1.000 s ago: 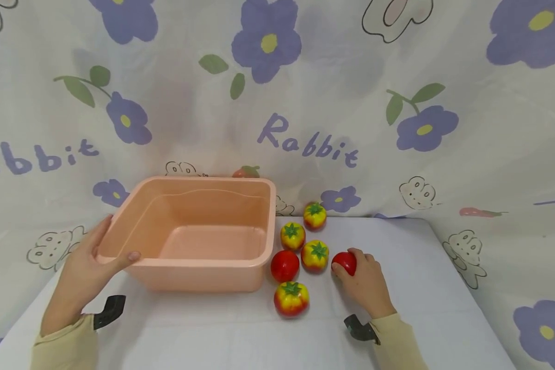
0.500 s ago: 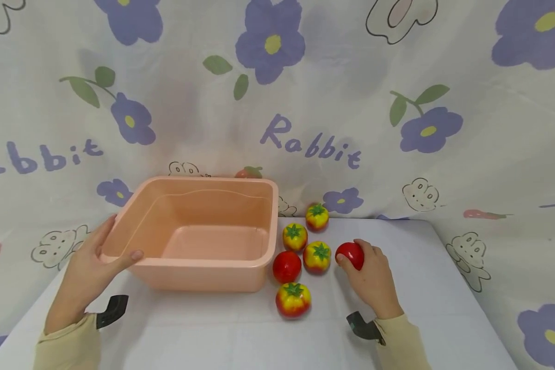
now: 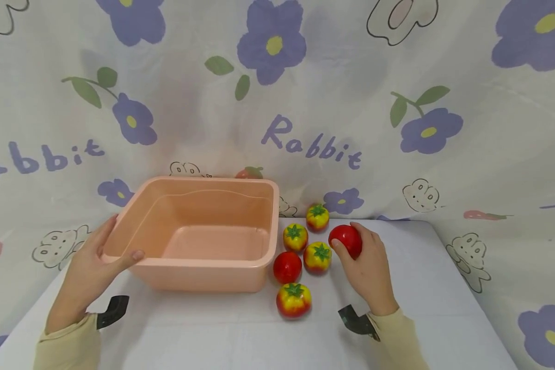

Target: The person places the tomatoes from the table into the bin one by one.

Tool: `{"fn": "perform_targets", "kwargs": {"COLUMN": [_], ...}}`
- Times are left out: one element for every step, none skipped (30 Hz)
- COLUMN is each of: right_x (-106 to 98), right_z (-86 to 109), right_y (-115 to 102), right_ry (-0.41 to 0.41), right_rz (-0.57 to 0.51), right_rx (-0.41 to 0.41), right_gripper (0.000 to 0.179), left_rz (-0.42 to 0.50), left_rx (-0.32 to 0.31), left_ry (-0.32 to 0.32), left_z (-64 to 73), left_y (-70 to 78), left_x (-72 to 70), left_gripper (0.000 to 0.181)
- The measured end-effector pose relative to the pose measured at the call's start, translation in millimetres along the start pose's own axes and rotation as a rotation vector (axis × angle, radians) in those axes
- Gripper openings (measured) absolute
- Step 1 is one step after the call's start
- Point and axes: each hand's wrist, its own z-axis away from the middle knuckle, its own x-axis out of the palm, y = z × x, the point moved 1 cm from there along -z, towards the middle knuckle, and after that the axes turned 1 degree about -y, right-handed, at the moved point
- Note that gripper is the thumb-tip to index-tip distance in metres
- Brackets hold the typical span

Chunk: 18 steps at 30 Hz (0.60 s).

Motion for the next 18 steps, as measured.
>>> {"fn": "perform_targets", "kwargs": {"right_x": [1,2,3,4,5,6,7,8,9,10,11,12,13,13,14,15,16,17], "right_z": [-0.5,-0.9,-1.5,-2.2,-3.0,-3.7,-4.5,-5.2,-5.9,-6.7,-7.6,-8.5,-9.6,-10.6,-11.5,-12.3,-13.2,-14.0], "right_y": [-3,-6,-9,-12,-15,-18,-20,-23,-26,-28,-31,-33,-36,-39,-43,-46,-49,-53], "right_ry": [0.018,0.035,0.05,0.064,0.076,0.086,0.097,0.104,0.11,0.116,0.122,0.128,0.133,0.138,0.143,0.145,0.145,0.143], "right_rz": [-0.013,-0.023,-0.034,-0.045,-0.055,-0.066,-0.078,-0.091,-0.107,-0.121,-0.136,-0.153,-0.169,-0.179,-0.196,-0.211,-0.226,-0.237], "right_rx": [-0.012,-0.027,-0.04,-0.051,-0.063,-0.072,-0.085,-0.095,-0.106,-0.118,-0.129,-0.14,-0.15,-0.158,-0.168,-0.175,-0.183,-0.19], "right_gripper": [0.062,0.062,0.061,0.061,0.06,0.059,0.059,0.058,0.058,0.058,0.058,0.058,0.058,0.059,0.059,0.059,0.059,0.06], "left_rz": [0.001,-0.002,-0.004,-0.006,-0.009,-0.01,-0.013,-0.016,-0.018,-0.021,-0.025,-0.026,-0.028,-0.029,-0.03,-0.032,-0.031,-0.029], "left_rx": [0.004,0.01,0.015,0.018,0.023,0.03,0.035,0.039,0.041,0.044,0.046,0.048,0.047,0.047,0.05,0.05,0.052,0.055], "left_ry": [0.002,0.004,0.006,0.008,0.012,0.015,0.016,0.017,0.017,0.018,0.018,0.016,0.015,0.014,0.013,0.013,0.012,0.013], "left_z": [0.1,0.1,0.1,-0.1,-0.2,-0.3,-0.5,-0.8,-1.0,-1.2,-1.4,-1.5,-1.6,-1.6,-1.6,-1.5,-1.4,-1.3], "left_y": [0.2,0.0,-0.3,-0.6,-0.9,-1.0,-1.2,-1.5,-1.6,-1.7,-1.9,-2.1,-2.4,-2.7,-3.0,-3.4,-3.8,-4.1], "left_x": [0.1,0.4,0.7,1.0,1.2,1.4,1.5,1.5,1.3,1.0,0.8,0.5,0.4,0.3,0.2,0.3,0.3,0.3], "left_gripper": [0.109,0.108,0.108,0.109,0.108,0.108,0.107,0.107,0.107,0.107,0.107,0.106,0.107,0.107,0.106,0.107,0.106,0.106]}}
